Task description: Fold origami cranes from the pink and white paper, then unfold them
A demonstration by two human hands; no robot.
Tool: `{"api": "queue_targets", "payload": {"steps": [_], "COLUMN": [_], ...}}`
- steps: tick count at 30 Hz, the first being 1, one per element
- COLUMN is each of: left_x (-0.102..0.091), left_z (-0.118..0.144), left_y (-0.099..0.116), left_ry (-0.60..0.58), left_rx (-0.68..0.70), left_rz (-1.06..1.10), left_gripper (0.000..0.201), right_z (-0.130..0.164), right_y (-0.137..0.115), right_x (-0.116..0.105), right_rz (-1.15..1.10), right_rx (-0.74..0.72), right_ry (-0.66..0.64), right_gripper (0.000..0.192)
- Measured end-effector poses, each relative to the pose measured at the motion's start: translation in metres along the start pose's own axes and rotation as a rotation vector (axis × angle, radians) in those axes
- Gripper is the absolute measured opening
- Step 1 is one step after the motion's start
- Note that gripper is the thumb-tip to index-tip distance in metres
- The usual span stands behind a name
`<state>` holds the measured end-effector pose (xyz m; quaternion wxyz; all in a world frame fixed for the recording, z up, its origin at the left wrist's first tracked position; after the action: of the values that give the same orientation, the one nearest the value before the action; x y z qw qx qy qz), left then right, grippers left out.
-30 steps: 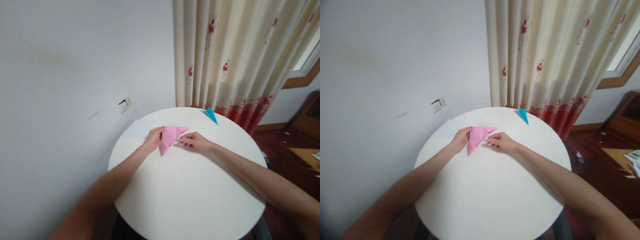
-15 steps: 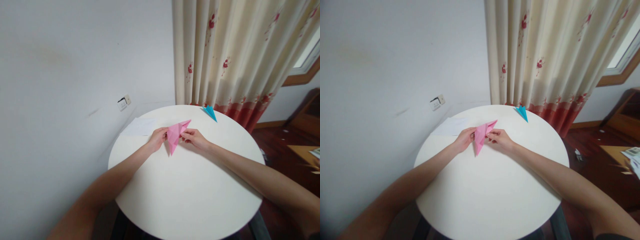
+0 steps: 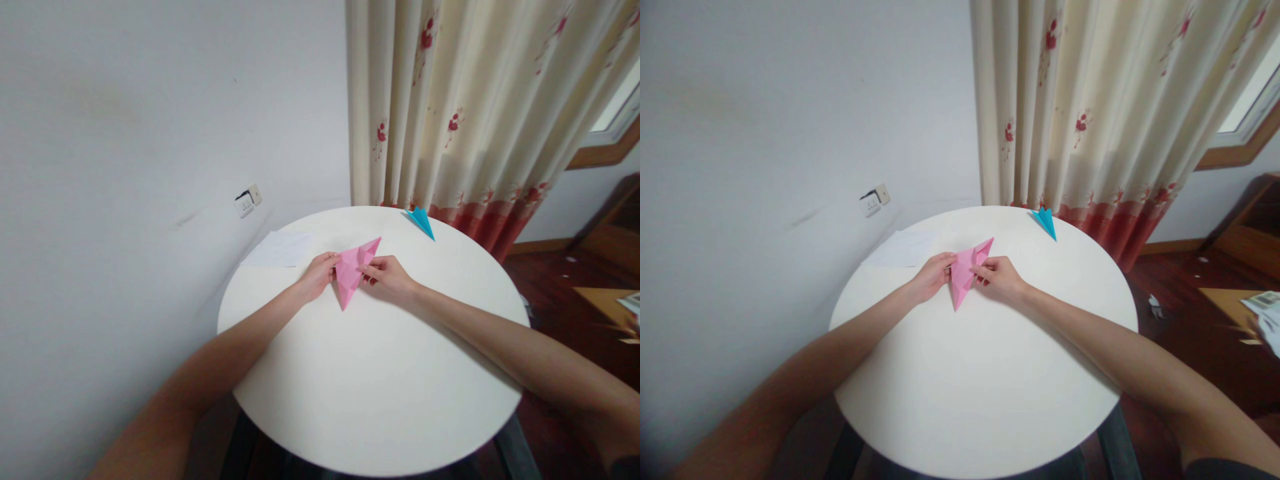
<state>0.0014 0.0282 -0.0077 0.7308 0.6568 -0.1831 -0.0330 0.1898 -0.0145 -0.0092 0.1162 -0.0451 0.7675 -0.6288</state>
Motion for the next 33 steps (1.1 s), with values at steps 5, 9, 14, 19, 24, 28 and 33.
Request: {"api": "queue_targets", "payload": {"steps": [5, 9, 14, 19, 24, 28, 33], "left_x": [0.001, 0.0, -0.001, 0.003, 0.009, 0.019, 0.035], "left_z": [0.001, 0.0, -0.002, 0.0, 0.001, 0.01, 0.028], "left_y": [0.001, 0.0, -0.002, -0.002, -0.007, -0.01, -0.008], "left_ry": [0.001, -0.02, -0.023, 0.024, 0.039, 0.061, -0.074], "left_rx": [-0.009, 0.001, 0.008, 0.05, 0.225, 0.349, 0.336], "left_rz": [0.006, 0.007, 0.005, -0.081, -0.299, -0.5, -0.683], "left_gripper": [0.021, 0.023, 0.023, 0.028, 0.049, 0.07, 0.092], "right_z": [0.0, 0.001, 0.0, -0.002, -0.002, -0.003, -0.001], "right_y": [0.001, -0.001, -0.001, 0.003, 0.003, 0.005, 0.005], "right_x": [-0.002, -0.002, -0.001, -0.001, -0.001, -0.002, 0.003], "right_rz": [0.02, 0.008, -0.019, -0.007, 0.005, 0.024, 0.006], "right_rx": [-0.037, -0.053, -0.043, 0.021, 0.075, 0.056, -0.044], "right_ry": [-0.03, -0.041, -0.059, 0.009, 0.091, 0.188, 0.128], "right_gripper": [0.04, 0.04, 0.03, 0.011, 0.01, 0.012, 0.012]}}
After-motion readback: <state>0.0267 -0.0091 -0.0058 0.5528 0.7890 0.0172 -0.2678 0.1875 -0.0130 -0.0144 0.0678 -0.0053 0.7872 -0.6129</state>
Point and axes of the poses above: each hand's wrist, its own z-axis away from the middle knuckle, its own x-axis out of the palm, y = z × x, the point moved 1 cm from there along -z, towards the middle knuckle, and after that the axes turned 1 degree about -y, right-handed, at the moved point
